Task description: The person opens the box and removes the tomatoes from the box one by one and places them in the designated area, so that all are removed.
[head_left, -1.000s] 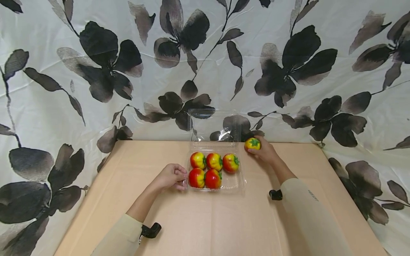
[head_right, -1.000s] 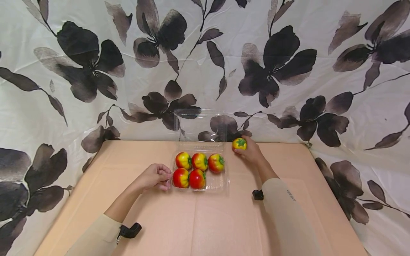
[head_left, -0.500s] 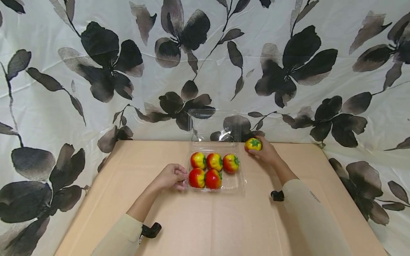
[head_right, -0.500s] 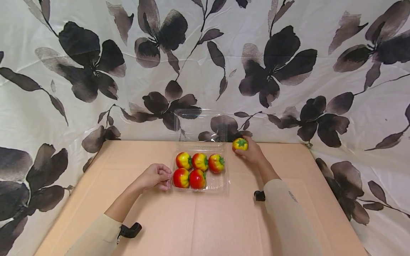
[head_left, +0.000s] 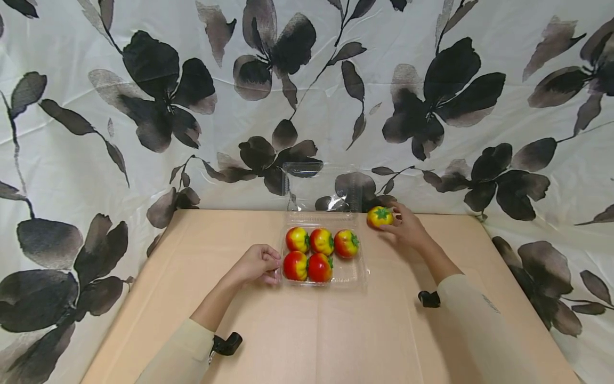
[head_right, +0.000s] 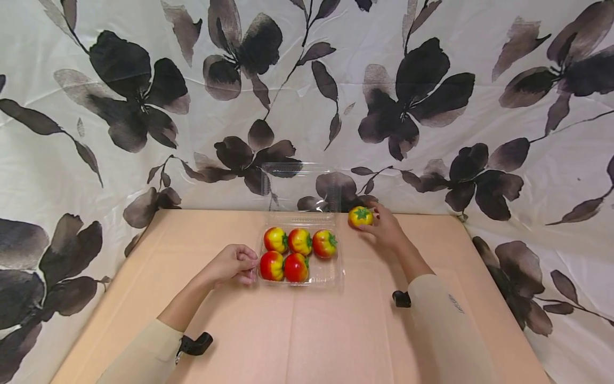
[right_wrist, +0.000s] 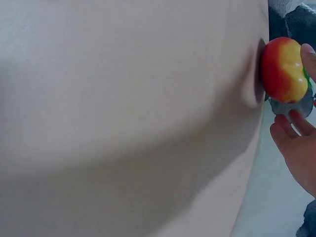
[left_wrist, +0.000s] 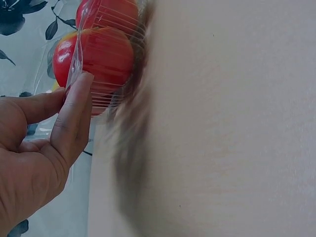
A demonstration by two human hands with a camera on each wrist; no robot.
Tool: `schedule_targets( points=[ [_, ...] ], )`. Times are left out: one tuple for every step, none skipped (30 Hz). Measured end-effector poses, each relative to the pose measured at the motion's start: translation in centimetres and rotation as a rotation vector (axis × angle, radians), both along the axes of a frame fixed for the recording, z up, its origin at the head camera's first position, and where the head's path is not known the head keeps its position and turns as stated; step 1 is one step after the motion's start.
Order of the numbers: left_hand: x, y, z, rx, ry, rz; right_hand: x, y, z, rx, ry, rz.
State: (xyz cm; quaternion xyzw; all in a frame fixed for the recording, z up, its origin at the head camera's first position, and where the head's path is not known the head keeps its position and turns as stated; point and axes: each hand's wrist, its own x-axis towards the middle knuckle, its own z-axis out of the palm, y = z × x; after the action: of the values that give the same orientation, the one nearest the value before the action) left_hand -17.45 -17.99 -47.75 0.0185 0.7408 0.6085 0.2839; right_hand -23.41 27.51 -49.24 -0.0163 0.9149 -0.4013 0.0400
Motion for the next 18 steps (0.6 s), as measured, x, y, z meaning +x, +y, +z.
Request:
schedule_targets(
  points=[
    [0.0,0.0,0.0,0.003,-0.003,0.001,0.1,0.0,0.2,0.006,-0.004,0.002],
    [0.0,0.0,0.0,0.005,-0.005,0.000,0.3,0.0,0.4,0.015,-0.005,0.003],
    [0.0,0.0,-0.1,0.007,-0.006,-0.002,0.4,0.0,0.6,0.025,-0.002,0.008],
    [-0.1,0.1,-0.1,0.009,-0.007,-0.003,0.6,-0.1,0.8,0.028,0.006,0.012],
    [-0.1,0.1,-0.1,0.010,-0.007,-0.003,0.8,-0.1,1.0,0.034,0.020,0.020],
    [-0.1,0.1,-0.1,0.009,-0.006,-0.003,1.0,-0.1,1.1,0.036,0.033,0.027],
    [-0.1,0.1,-0.1,0.009,-0.006,-0.002,1.2,-0.1,1.3,0.042,0.045,0.036],
    [-0.1,0.1,-0.1,0.008,0.000,-0.005,1.3,-0.1,1.5,0.045,0.058,0.041],
    [-0.1,0.1,-0.1,0.008,0.000,-0.004,1.6,-0.2,1.6,0.045,0.072,0.048],
    [-0.1,0.1,0.0,0.008,-0.002,-0.003,1.8,-0.3,1.8,0.040,0.084,0.054],
    [-0.1,0.1,0.0,0.008,-0.003,-0.004,2.0,-0.3,1.9,0.038,0.096,0.060],
    [-0.1,0.1,0.0,0.007,-0.003,-0.004,2.2,-0.4,2.0,0.033,0.109,0.066],
    [-0.1,0.1,0.0,0.007,-0.003,-0.006,2.4,-0.5,2.2,0.030,0.119,0.072],
    [-0.1,0.1,0.0,0.007,-0.002,-0.006,2.7,-0.6,2.3,0.026,0.126,0.076],
    [-0.1,0.1,0.0,0.007,-0.009,-0.003,2.9,-0.8,2.4,0.025,0.132,0.081],
    [-0.1,0.1,0.0,0.007,-0.009,-0.003,3.1,-0.9,2.5,0.029,0.138,0.087],
    [-0.1,0.1,0.0,0.008,-0.009,-0.003,3.3,-1.1,2.6,0.033,0.139,0.090],
    [-0.1,0.0,-0.1,0.008,-0.006,-0.005,3.6,-1.3,2.7,0.036,0.138,0.092]
  ],
)
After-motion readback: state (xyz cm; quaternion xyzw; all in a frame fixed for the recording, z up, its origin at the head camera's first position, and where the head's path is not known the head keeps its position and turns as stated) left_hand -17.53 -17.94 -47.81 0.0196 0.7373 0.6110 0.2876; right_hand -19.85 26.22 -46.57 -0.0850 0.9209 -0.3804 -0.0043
